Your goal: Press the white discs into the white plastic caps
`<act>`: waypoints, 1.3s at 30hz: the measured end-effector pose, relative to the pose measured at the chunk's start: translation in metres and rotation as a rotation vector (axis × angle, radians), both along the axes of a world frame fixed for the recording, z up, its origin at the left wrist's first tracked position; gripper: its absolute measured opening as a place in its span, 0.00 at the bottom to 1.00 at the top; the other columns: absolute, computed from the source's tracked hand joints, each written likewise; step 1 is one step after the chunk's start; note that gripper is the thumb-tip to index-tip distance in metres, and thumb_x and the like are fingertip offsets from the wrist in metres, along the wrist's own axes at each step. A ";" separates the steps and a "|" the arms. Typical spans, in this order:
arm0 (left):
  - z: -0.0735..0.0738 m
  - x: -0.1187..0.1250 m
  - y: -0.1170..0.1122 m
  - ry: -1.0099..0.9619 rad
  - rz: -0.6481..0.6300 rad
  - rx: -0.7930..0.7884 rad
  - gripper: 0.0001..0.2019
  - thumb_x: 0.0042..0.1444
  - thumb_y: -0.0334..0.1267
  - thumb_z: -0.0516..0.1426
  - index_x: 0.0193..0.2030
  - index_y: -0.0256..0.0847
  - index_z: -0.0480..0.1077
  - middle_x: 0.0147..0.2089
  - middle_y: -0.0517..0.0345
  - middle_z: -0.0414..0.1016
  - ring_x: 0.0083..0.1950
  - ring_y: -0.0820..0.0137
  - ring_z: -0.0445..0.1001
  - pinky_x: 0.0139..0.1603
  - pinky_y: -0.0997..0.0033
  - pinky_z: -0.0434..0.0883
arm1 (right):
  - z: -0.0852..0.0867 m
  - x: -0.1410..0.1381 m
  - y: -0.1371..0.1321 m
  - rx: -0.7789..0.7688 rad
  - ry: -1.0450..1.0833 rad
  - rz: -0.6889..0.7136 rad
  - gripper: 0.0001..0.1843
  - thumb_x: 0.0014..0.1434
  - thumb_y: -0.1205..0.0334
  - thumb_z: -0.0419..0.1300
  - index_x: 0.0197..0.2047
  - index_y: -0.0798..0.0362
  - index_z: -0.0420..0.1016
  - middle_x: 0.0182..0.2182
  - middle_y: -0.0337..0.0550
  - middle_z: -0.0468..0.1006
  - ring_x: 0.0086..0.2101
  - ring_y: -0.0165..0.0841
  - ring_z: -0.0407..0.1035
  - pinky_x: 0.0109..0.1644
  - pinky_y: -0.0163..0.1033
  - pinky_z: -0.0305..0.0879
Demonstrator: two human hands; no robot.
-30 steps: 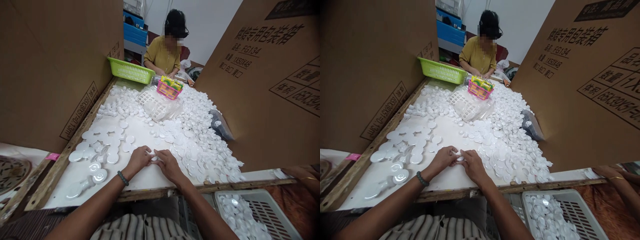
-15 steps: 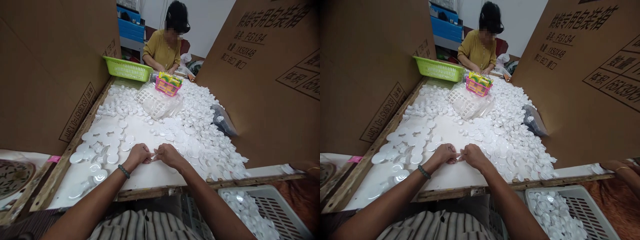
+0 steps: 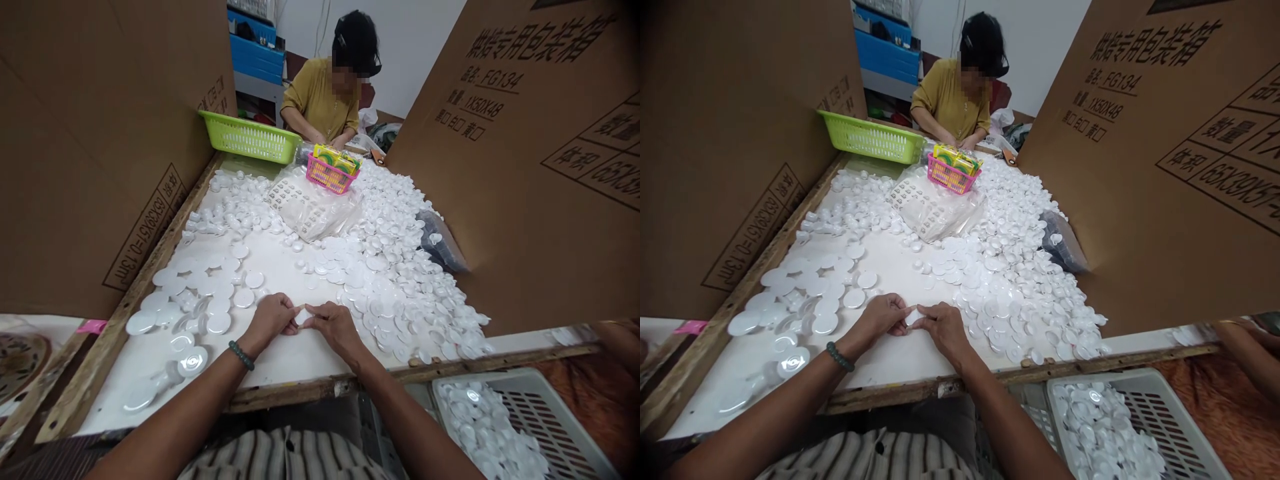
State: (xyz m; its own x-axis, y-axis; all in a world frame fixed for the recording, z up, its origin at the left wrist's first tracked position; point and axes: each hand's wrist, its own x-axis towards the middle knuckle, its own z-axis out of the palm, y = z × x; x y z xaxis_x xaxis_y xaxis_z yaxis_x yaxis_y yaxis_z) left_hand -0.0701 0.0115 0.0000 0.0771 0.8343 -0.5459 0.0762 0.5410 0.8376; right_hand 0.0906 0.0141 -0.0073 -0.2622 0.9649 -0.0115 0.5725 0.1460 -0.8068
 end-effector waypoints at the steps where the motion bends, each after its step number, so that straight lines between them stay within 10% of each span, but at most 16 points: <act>1: 0.001 0.000 -0.001 0.018 -0.007 0.020 0.08 0.52 0.38 0.56 0.28 0.39 0.60 0.16 0.63 0.69 0.20 0.72 0.72 0.24 0.74 0.70 | 0.001 0.000 0.000 0.015 -0.033 0.007 0.09 0.48 0.57 0.65 0.35 0.45 0.80 0.23 0.35 0.75 0.27 0.30 0.67 0.32 0.34 0.62; 13: 0.030 -0.011 -0.038 1.108 -0.184 0.732 0.11 0.57 0.43 0.51 0.41 0.39 0.65 0.39 0.50 0.70 0.42 0.61 0.68 0.39 0.64 0.62 | 0.006 -0.010 0.040 0.549 -0.516 0.174 0.14 0.58 0.66 0.53 0.48 0.55 0.71 0.40 0.50 0.76 0.42 0.38 0.67 0.45 0.42 0.63; 17: 0.020 -0.006 -0.036 1.125 -0.351 0.913 0.05 0.54 0.35 0.54 0.39 0.42 0.68 0.43 0.52 0.69 0.47 0.60 0.63 0.43 0.60 0.60 | 0.006 -0.014 0.042 0.531 -0.544 0.184 0.14 0.60 0.68 0.49 0.45 0.54 0.73 0.36 0.48 0.77 0.37 0.37 0.68 0.41 0.40 0.63; 23: 0.011 -0.025 -0.030 1.241 -0.105 0.770 0.07 0.56 0.30 0.50 0.37 0.39 0.68 0.44 0.48 0.69 0.48 0.56 0.61 0.43 0.56 0.60 | 0.013 -0.006 0.037 0.247 -0.308 0.123 0.15 0.62 0.62 0.48 0.46 0.50 0.73 0.30 0.40 0.77 0.31 0.32 0.70 0.34 0.35 0.64; 29: 0.018 -0.010 -0.030 0.954 -0.170 0.769 0.10 0.56 0.34 0.52 0.46 0.38 0.64 0.45 0.50 0.67 0.46 0.63 0.66 0.44 0.64 0.65 | 0.025 -0.017 0.070 0.488 -0.538 0.191 0.14 0.60 0.68 0.51 0.47 0.49 0.71 0.43 0.45 0.69 0.39 0.33 0.66 0.36 0.35 0.60; 39: 0.002 -0.004 -0.027 0.795 -0.279 0.678 0.13 0.52 0.29 0.54 0.46 0.39 0.64 0.43 0.52 0.69 0.45 0.65 0.68 0.45 0.65 0.66 | 0.010 -0.003 0.064 0.433 -0.506 0.141 0.11 0.61 0.66 0.49 0.30 0.54 0.70 0.33 0.42 0.69 0.32 0.30 0.63 0.31 0.33 0.56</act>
State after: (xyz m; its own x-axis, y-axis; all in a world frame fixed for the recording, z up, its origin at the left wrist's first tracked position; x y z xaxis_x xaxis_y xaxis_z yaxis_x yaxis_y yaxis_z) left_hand -0.0740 -0.0156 0.0017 0.1385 0.9893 0.0455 0.7784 -0.1372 0.6126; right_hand 0.0880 0.0779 0.0024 -0.4499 0.8672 0.2134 0.8157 0.4963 -0.2971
